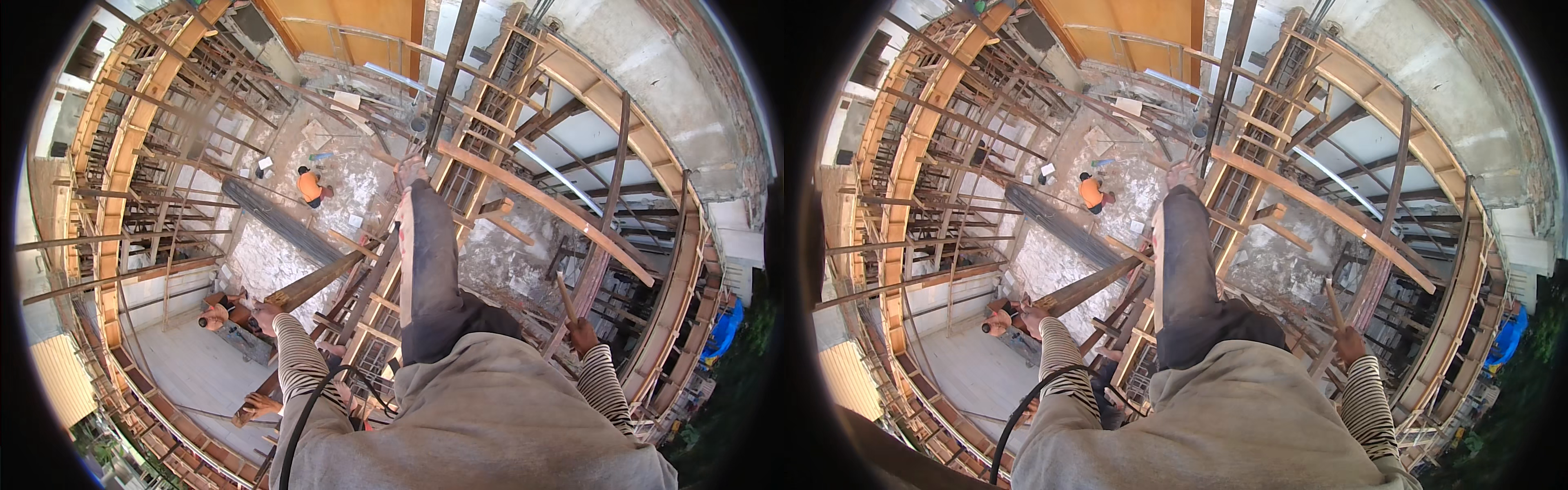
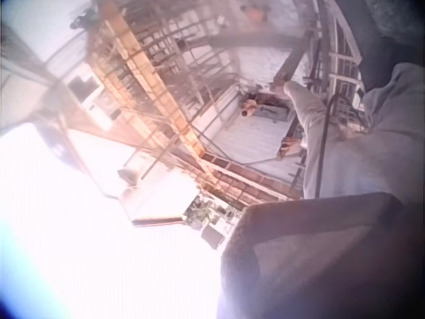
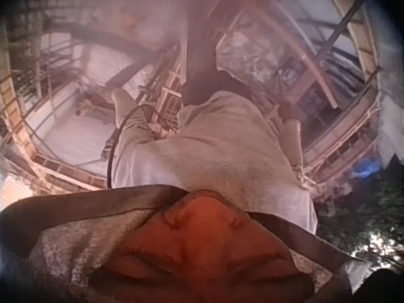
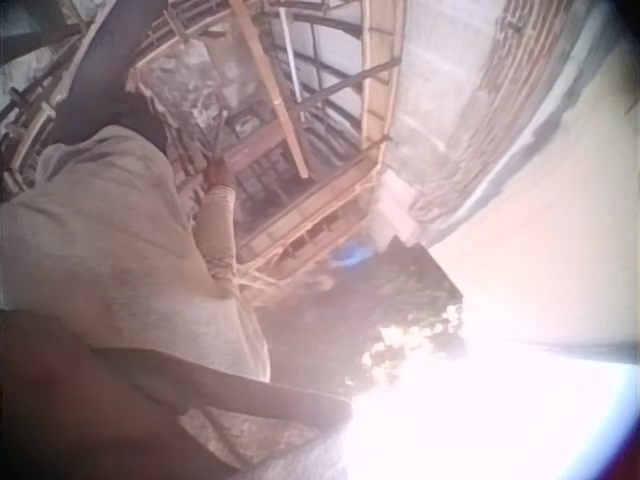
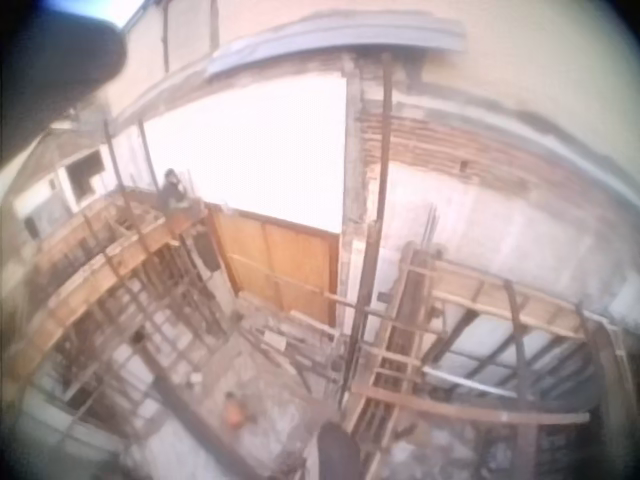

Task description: The person assembles a wooden framework by positioning planks and securing them with nails. They use a hammer to drive nails into the wood and occasionally adjust the position of the planks to ensure alignment.

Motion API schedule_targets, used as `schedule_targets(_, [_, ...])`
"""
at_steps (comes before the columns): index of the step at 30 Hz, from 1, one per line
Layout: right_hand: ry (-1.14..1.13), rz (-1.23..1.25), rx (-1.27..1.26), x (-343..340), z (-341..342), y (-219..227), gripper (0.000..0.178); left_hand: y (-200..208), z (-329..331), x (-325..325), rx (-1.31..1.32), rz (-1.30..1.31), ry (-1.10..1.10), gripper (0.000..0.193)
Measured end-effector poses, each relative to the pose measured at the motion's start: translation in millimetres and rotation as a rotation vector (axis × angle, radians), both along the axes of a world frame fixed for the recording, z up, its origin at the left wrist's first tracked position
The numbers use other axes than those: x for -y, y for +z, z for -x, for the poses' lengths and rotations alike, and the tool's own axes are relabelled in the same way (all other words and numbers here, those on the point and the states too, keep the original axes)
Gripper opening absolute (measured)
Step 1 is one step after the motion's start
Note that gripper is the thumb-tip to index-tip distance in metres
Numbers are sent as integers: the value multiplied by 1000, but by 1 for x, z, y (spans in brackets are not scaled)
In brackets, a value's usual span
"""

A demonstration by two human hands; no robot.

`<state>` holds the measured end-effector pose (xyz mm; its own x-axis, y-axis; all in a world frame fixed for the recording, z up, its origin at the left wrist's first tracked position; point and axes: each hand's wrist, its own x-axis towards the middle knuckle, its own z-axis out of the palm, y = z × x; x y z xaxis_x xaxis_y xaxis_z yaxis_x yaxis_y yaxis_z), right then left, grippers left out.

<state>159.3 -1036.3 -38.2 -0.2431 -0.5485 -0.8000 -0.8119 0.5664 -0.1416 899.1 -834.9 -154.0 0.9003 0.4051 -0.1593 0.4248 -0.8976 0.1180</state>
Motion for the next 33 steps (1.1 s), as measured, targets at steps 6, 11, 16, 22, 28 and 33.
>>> schedule_targets(6, [101, 68, 68, 41, -39, 21, 41, -9, -3, -5, 17, -21, 17, 71])
schedule_targets(11, [98, 131, 22, 45, -26, -13, 40, -1, 2, 3, -13, 14, 50, 65])
schedule_targets(16, [110, 41, 8, 81, -21, -14, 41, -1, 2, 11, 24, 37, 119, 62])
schedule_targets(22, [113, -158, -78, 180, -14, -4, 45, -31, -16, -12, -30, 17, 132, 66])
schedule_targets(28, [219, -237, -297, 269, -22, 22, 46, -30, -17, -11, 3, -102, 168, 66])
schedule_targets(33, [119, -225, -422, 299, -9, 23, 53, -28, -17, -3, 9, -167, 225, 66])
